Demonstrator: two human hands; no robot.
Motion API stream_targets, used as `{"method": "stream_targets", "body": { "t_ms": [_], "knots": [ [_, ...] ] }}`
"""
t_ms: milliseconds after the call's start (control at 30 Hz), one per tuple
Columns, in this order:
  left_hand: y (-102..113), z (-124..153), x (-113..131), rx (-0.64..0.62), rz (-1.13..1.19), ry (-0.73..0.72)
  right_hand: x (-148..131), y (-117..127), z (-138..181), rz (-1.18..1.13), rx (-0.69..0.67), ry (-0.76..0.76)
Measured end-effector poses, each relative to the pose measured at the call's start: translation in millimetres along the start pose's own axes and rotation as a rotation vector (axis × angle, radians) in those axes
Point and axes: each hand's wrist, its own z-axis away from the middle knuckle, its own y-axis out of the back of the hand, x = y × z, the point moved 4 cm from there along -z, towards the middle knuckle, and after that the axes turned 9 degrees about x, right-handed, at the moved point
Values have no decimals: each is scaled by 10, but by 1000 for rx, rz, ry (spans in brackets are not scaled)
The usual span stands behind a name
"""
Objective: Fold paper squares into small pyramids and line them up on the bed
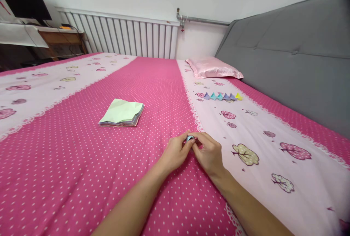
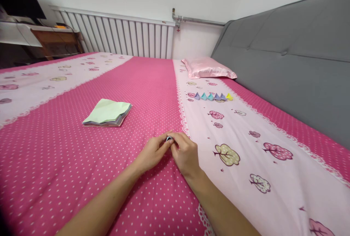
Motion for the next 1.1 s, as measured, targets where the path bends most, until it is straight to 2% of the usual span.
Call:
{"method": "stream_targets", "body": {
  "t_ms": [133, 300, 500, 733, 967, 1100],
  "knots": [
    [-27, -30, -95, 1, 182, 73, 20, 8, -10, -90, 39, -63],
    [-21, -61, -117, 115, 579, 308, 86, -41, -40, -280, 15, -237],
    [75, -35, -35, 182, 727, 428, 203, -91, -47, -443, -46, -377],
    [95, -34, -23, 163, 766, 392, 193, -103, -44, -441, -49, -370],
    [78, -55, -10, 76, 743, 333, 257, -140, 3, -604, -6, -583],
    [56, -74, -101, 71, 655, 341, 254, -152, 2, -613, -65, -582]
  ]
}}
